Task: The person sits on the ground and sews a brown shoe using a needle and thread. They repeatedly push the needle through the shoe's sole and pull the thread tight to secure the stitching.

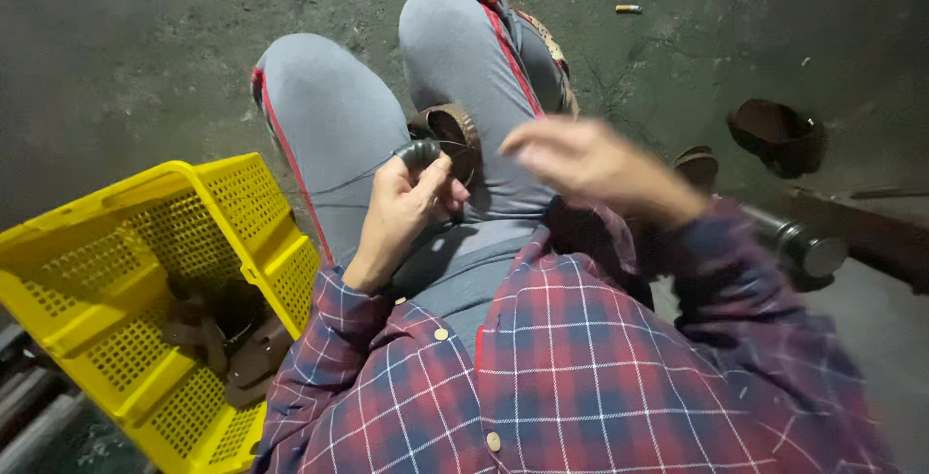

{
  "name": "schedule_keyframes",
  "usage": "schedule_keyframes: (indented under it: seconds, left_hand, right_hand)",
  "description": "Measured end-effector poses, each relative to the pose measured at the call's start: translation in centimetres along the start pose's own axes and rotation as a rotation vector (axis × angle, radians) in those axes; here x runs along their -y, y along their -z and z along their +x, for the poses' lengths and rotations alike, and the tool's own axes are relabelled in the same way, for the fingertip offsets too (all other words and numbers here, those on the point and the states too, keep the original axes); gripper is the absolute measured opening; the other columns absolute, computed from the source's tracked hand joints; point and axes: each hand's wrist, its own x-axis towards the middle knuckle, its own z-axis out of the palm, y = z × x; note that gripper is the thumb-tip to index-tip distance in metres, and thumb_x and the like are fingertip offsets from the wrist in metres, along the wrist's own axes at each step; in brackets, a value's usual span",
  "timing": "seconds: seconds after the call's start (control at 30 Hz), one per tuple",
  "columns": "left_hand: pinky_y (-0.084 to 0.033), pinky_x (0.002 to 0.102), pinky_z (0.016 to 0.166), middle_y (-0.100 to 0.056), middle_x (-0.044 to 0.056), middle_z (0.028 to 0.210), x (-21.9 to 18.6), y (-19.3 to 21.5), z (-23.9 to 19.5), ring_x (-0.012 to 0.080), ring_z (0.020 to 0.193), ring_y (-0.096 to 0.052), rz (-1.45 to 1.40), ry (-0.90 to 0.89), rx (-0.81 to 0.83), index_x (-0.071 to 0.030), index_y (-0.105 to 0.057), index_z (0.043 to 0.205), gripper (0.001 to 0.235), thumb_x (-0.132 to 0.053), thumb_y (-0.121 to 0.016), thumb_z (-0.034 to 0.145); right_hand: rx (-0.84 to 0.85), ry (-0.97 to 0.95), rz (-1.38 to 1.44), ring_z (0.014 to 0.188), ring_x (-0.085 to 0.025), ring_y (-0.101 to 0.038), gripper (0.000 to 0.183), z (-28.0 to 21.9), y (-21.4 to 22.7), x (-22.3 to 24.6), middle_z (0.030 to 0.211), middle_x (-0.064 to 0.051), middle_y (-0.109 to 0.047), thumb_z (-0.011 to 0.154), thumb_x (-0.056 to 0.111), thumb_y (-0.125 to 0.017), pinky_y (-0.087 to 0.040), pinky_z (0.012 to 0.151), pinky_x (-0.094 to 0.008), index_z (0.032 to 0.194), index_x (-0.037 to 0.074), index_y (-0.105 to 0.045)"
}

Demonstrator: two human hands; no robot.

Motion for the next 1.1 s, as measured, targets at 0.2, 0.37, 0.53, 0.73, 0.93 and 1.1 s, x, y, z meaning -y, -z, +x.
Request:
schedule_keyframes:
  seconds: [0.2,0.37,0.53,0.73,0.93,1.1]
  left_hand:
    - [-0.048,0.020,0.063,-0.062,0.003,0.077,-1.3,-0.2,-0.6,0.0088,0.065,-0.058,0.017,-0.352,-0.126,-0.007,-0.062,0.097,0.011,-0.016,-0.057,0.096]
    - [-0.038,0.039,0.114,-0.053,0.017,0.134,1.1,1.4,0.8,0.0311,0.124,-0.053,0.642,-0.765,-0.107,-0.007,-0.057,0.125,0.040,0.003,-0.062,0.087]
    - [-0.044,0.041,0.075,-0.056,0.017,0.102,2.3,1.3,1.8,0.0340,0.086,-0.052,1.026,-0.886,-0.148,0.001,-0.055,0.105,0.013,0.000,-0.056,0.092]
    - [-0.045,0.031,0.080,-0.052,0.011,0.107,1.1,1.8,1.2,0.0233,0.091,-0.050,0.612,-0.580,0.068,0.000,-0.053,0.104,0.037,-0.003,-0.063,0.068]
    - [-0.048,0.039,0.098,-0.052,0.009,0.101,-2.1,3.3,2.7,0.0195,0.095,-0.052,-0.700,-0.454,0.158,-0.009,-0.054,0.091,0.011,-0.018,-0.056,0.095]
    - [-0.022,0.027,0.046,-0.025,-0.001,0.060,-4.7,2.2,10.6,0.0112,0.050,-0.023,-0.920,-0.467,0.169,-0.010,-0.046,0.082,0.017,-0.019,-0.056,0.092]
  right_hand:
    - [-0.509,-0.127,0.381,0.063,-0.007,-0.041,0.025,-3.2,12.0,-5.6,0.079,0.001,-0.048,0.101,0.031,-0.044,-0.033,0.056,-0.020,0.093,0.011,-0.057]
    - [-0.551,0.226,0.302,0.059,-0.019,-0.048,0.059,-1.2,10.7,-8.9,0.074,-0.010,-0.051,0.100,0.052,-0.040,-0.040,0.056,-0.030,0.111,-0.005,-0.050]
    - [-0.473,0.382,0.021,0.088,-0.026,-0.055,0.055,0.8,3.6,-5.6,0.099,-0.017,-0.055,0.092,0.038,-0.058,-0.043,0.080,-0.035,0.126,-0.005,-0.049]
    - [-0.264,0.375,-0.540,0.067,-0.025,-0.061,0.017,3.2,-3.0,-5.4,0.080,-0.007,-0.064,0.091,0.015,-0.066,-0.043,0.057,-0.035,0.104,0.009,-0.057]
    - [-0.011,-0.030,-0.175,0.061,-0.010,-0.049,0.011,4.0,-2.1,-3.6,0.065,0.002,-0.055,0.089,0.022,-0.063,-0.037,0.058,-0.026,0.085,0.012,-0.062]
    - [0.096,-0.322,0.246,0.044,-0.003,-0.036,0.012,4.1,-2.7,-0.8,0.055,0.004,-0.044,0.088,0.016,-0.063,-0.031,0.035,-0.019,0.078,0.010,-0.062]
